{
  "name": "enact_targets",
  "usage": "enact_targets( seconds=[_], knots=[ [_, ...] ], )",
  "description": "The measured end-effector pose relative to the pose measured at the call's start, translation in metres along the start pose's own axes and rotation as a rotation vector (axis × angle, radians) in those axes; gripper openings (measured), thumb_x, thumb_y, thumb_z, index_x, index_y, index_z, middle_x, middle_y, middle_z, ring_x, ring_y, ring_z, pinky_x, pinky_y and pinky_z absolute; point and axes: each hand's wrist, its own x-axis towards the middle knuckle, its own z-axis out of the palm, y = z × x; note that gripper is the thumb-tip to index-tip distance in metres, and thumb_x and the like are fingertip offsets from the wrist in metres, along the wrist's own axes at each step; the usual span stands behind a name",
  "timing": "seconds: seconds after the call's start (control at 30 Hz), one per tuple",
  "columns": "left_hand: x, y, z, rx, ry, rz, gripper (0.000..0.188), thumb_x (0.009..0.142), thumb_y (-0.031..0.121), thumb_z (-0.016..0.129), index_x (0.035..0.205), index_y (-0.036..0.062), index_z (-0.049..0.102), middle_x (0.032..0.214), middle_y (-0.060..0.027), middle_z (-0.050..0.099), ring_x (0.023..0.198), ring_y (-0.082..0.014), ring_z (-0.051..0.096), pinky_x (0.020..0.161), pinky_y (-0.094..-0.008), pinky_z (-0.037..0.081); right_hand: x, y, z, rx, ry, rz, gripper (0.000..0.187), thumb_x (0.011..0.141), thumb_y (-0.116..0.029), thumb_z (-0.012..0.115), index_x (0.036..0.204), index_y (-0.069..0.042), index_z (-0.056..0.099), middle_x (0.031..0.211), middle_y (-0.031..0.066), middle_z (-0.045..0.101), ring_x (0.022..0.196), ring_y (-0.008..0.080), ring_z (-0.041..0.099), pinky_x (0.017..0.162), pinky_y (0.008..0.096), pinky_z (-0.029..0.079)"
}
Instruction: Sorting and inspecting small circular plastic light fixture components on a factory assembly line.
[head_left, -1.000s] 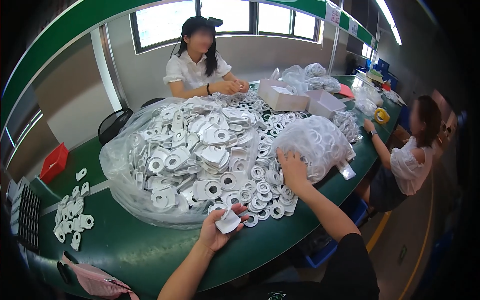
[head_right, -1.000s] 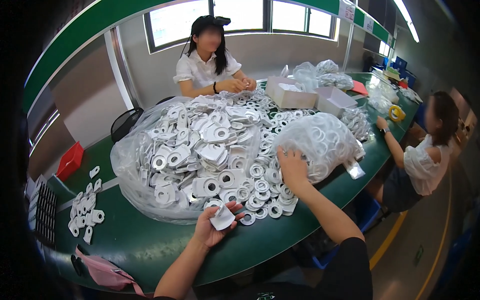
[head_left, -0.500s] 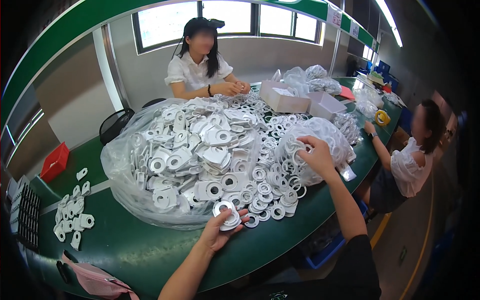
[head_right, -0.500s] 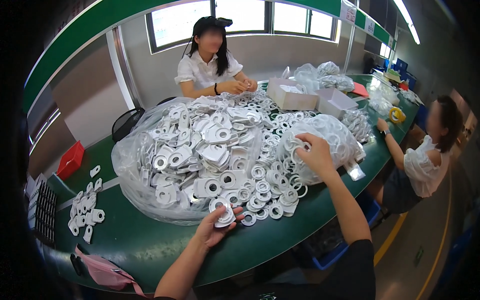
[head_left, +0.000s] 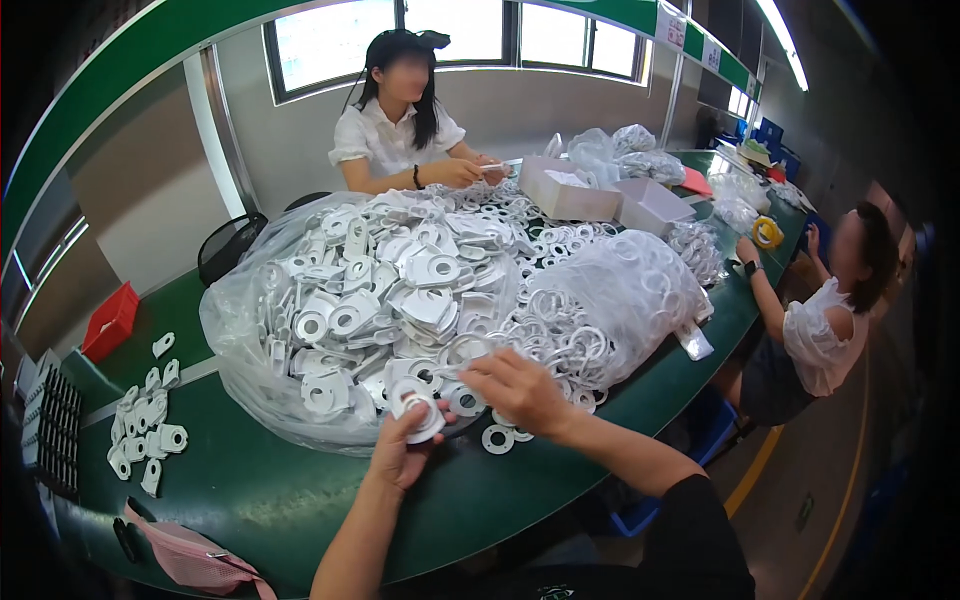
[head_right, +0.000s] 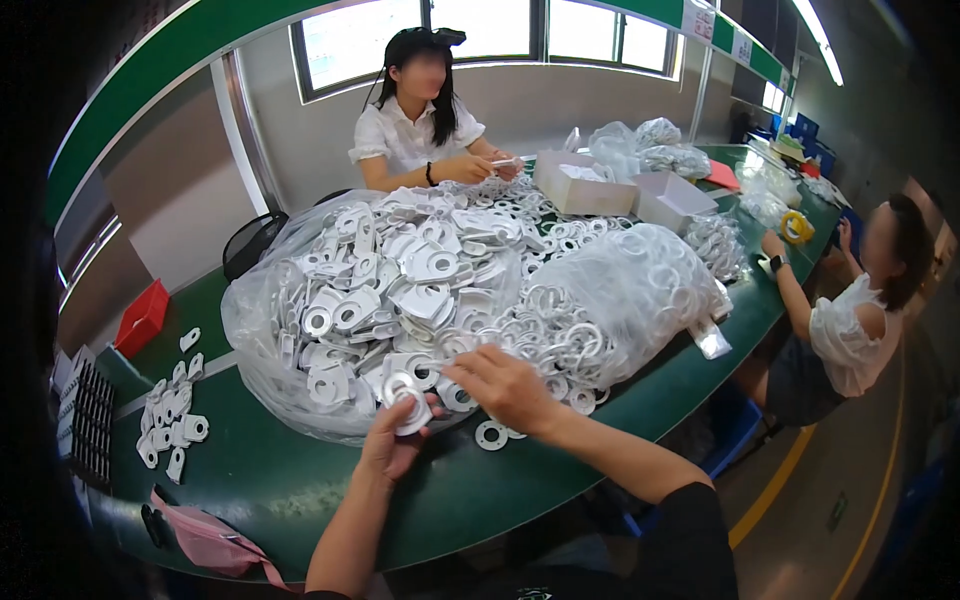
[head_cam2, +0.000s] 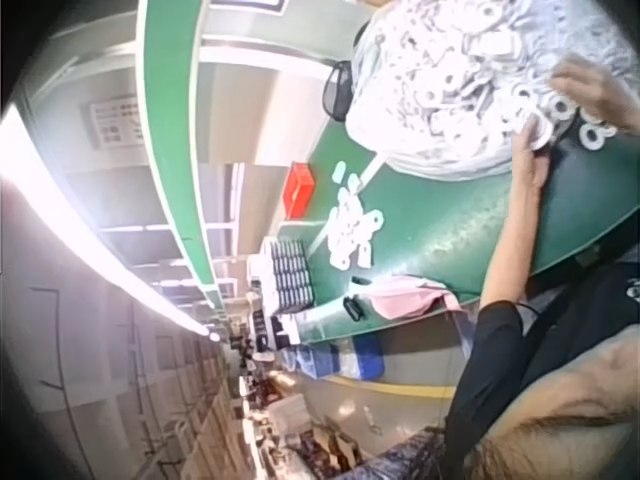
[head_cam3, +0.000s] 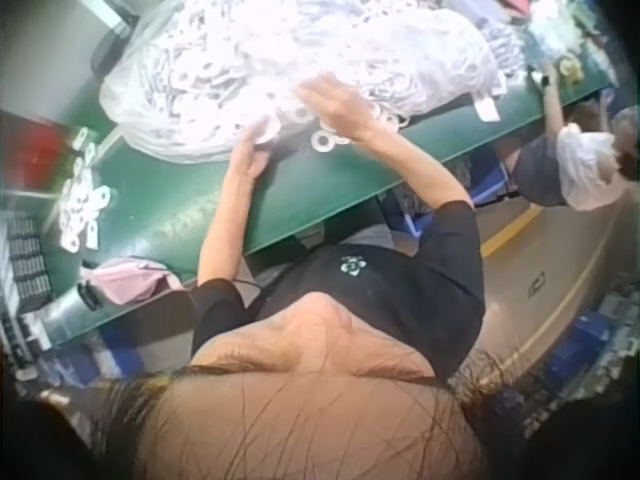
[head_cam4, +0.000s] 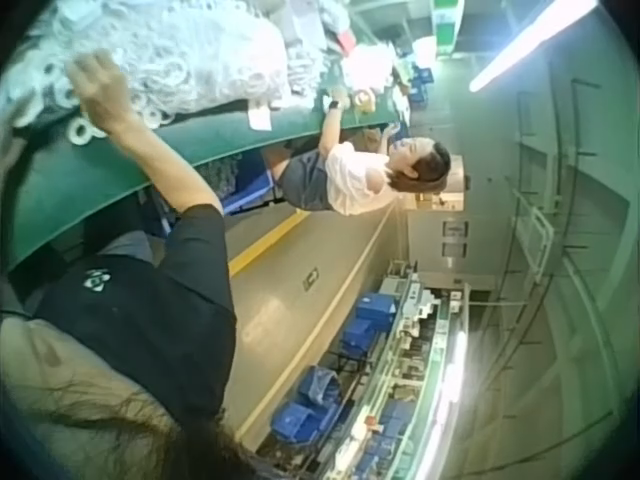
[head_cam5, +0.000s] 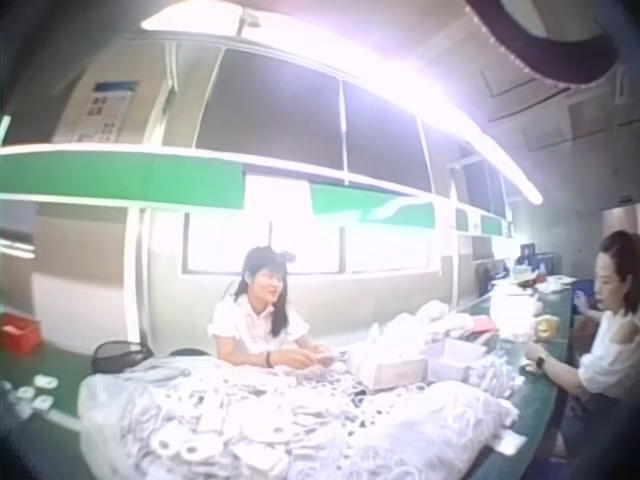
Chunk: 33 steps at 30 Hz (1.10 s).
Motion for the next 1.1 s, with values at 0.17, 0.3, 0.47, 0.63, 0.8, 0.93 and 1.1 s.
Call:
enact_targets(
  seconds=[0.17,0.3,0.47,0.63,0.8,0.93,1.1],
  knots=[
    [-0.001,0.024,-0.008,-0.190,0.094,0.089,0.024,0.088,0.021,0.053,0.106,0.0048,0.050,0.095,-0.0135,0.062,0.080,-0.0228,0.063,0.050,-0.0230,0.048,0.011,-0.001,0.033,0.119,-0.171,-0.066,0.043,0.070,-0.014,0.065,0.111,-0.010,0.054,0.102,0.0075,0.056,0.089,0.0236,0.055,0.076,0.0340,0.047],
    [-0.002,0.022,-0.013,-0.200,0.079,0.097,0.028,0.089,0.023,0.050,0.108,0.0027,0.049,0.094,-0.0137,0.061,0.083,-0.0255,0.063,0.050,-0.0238,0.049,0.024,0.008,0.028,0.163,-0.324,0.042,0.052,0.078,-0.036,0.063,0.122,-0.013,0.048,0.117,0.0114,0.052,0.102,0.0278,0.054,0.084,0.0370,0.045],
    [-0.002,0.004,-0.013,-0.133,0.071,0.024,0.032,0.085,0.014,0.054,0.113,0.0018,0.045,0.099,-0.0123,0.059,0.088,-0.0294,0.063,0.054,-0.0275,0.053,0.044,0.034,0.002,0.185,-0.138,0.320,0.035,0.081,-0.027,0.062,0.111,-0.009,0.057,0.107,0.0119,0.059,0.094,0.0298,0.058,0.078,0.0364,0.047],
    [-0.008,0.002,-0.012,-0.025,0.068,0.030,0.032,0.089,0.019,0.052,0.115,0.0033,0.044,0.100,-0.0128,0.058,0.087,-0.0283,0.063,0.050,-0.0255,0.051,0.034,0.040,-0.020,0.437,-0.147,0.557,0.015,0.077,-0.013,0.066,0.090,-0.005,0.065,0.080,0.0090,0.064,0.066,0.0209,0.059,0.059,0.0291,0.046],
    [-0.014,0.000,-0.013,0.126,0.057,0.023,0.035,0.091,0.027,0.051,0.116,0.0038,0.044,0.095,-0.0136,0.061,0.076,-0.0238,0.065,0.043,-0.0235,0.046,0.026,0.034,-0.011,0.424,-0.123,0.487,0.011,0.075,-0.012,0.067,0.083,-0.004,0.065,0.073,0.0075,0.062,0.059,0.0193,0.055,0.055,0.0281,0.043],
    [-0.015,-0.005,-0.007,0.258,0.051,-0.012,0.039,0.090,0.032,0.051,0.116,0.0036,0.045,0.096,-0.0140,0.062,0.073,-0.0212,0.065,0.044,-0.0229,0.048,0.023,0.019,-0.002,0.198,-0.096,0.284,0.017,0.074,-0.012,0.066,0.090,-0.006,0.063,0.083,0.0079,0.060,0.075,0.0249,0.057,0.065,0.0332,0.047],
    [-0.016,-0.002,-0.003,-0.051,-0.035,-0.053,0.038,0.092,0.023,0.046,0.123,0.0025,0.039,0.110,-0.0159,0.057,0.091,-0.0242,0.062,0.060,-0.0262,0.052,0.021,-0.001,0.021,-0.004,-0.139,0.174,0.024,0.074,-0.005,0.061,0.097,-0.005,0.062,0.092,0.0089,0.059,0.085,0.0248,0.056,0.071,0.0329,0.047]
  ],
)
